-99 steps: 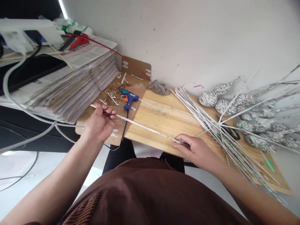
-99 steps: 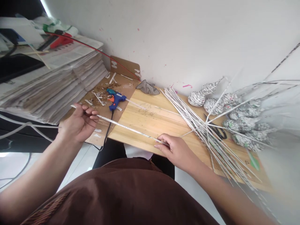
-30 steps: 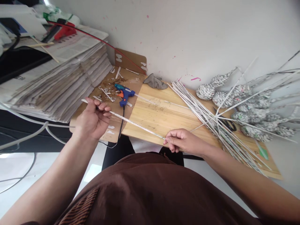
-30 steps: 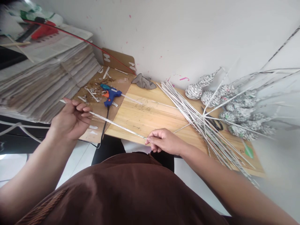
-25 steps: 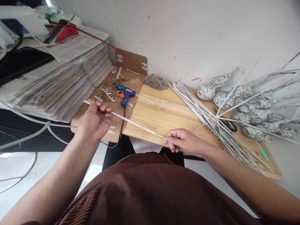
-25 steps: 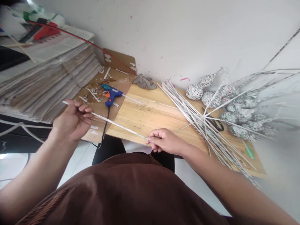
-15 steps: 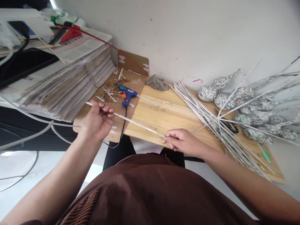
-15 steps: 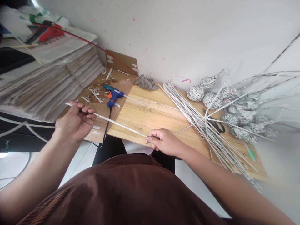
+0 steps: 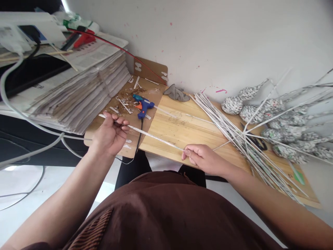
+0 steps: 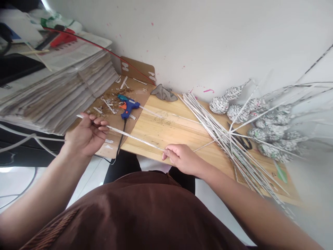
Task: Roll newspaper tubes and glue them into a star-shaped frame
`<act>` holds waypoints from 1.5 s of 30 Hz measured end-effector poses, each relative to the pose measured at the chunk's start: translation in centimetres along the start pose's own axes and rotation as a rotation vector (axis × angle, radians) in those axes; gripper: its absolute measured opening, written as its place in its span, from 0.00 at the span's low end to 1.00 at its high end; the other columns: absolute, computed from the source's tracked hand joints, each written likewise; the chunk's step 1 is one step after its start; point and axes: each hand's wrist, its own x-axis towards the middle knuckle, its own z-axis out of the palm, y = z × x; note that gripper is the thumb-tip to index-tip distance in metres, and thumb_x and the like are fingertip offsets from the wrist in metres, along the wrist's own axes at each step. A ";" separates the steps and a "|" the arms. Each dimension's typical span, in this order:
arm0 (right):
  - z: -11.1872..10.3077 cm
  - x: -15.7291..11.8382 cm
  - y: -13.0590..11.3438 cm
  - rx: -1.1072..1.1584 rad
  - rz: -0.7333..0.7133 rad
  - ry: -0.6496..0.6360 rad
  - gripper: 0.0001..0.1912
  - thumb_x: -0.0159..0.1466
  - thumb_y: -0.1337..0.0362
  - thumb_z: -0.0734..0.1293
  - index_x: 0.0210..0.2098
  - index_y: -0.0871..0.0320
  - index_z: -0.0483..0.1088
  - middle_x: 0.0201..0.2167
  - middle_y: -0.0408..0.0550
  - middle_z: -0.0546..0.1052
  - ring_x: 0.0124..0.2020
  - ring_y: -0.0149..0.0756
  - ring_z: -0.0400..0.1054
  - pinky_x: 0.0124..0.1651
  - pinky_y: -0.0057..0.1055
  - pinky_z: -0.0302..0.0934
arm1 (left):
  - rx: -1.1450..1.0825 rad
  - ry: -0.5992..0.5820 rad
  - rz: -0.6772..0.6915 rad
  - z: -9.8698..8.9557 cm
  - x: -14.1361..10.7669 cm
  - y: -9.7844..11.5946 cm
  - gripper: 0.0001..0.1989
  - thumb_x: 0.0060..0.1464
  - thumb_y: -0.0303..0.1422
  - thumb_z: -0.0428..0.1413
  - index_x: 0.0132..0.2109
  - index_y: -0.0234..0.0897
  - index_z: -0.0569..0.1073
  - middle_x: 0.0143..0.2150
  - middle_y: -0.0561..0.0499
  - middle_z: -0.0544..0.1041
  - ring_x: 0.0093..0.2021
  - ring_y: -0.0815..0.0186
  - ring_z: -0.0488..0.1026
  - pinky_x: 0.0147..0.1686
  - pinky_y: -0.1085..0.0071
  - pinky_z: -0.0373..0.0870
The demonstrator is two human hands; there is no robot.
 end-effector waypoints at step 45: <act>1.1 2.3 -1.5 0.128 0.053 -0.074 0.18 0.67 0.54 0.58 0.34 0.60 0.73 0.21 0.42 0.71 0.23 0.27 0.64 0.30 0.26 0.57 | 0.107 -0.005 0.018 -0.5 -0.3 -1.8 0.20 0.61 0.45 0.47 0.27 0.35 0.63 0.20 0.55 0.64 0.22 0.73 0.69 0.20 0.81 0.64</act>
